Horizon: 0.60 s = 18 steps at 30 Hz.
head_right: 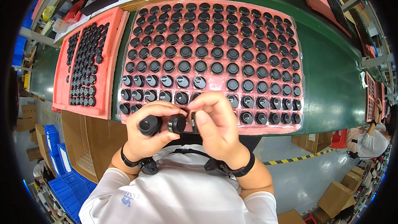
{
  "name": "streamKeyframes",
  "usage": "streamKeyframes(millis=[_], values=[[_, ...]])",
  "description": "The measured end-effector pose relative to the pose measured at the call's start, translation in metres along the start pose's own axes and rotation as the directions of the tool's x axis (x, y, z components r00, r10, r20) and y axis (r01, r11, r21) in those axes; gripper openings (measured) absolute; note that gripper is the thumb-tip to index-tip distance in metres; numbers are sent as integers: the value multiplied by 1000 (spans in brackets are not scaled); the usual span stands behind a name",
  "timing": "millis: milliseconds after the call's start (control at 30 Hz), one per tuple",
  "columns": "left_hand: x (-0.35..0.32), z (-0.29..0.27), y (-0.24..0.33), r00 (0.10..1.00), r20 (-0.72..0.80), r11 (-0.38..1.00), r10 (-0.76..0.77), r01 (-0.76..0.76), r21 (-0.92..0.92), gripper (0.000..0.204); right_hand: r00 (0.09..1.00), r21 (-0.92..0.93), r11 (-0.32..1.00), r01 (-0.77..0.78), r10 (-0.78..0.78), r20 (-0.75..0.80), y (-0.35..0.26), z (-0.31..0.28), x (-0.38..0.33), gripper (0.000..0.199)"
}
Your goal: The person picks up a black component and fits it into a black housing, pressing them together by hand before placing the assembly back into a tray. This process is repeated for several units, with the person occasionally reaching for more components from a nearby bin.
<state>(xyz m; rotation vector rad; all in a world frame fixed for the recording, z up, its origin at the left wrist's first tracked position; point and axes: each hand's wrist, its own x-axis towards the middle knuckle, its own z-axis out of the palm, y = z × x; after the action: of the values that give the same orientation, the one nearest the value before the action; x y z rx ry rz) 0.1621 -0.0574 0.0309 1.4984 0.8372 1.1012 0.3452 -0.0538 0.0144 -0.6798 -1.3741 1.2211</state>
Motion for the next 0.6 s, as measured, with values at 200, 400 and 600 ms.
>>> streamKeyframes(millis=[200,400,600], values=[[2,1,2,998,5,995,56,-57,79,40,994,24,996,-83,84,-72,-3,8,-2,23],[2,3,1,993,-7,986,116,-114,124,40,999,-103,994,23,-20,25,-5,-2,1,20],[3,0,7,983,55,962,174,-182,202,42,969,-451,861,235,-170,180,-11,-5,9,22]])
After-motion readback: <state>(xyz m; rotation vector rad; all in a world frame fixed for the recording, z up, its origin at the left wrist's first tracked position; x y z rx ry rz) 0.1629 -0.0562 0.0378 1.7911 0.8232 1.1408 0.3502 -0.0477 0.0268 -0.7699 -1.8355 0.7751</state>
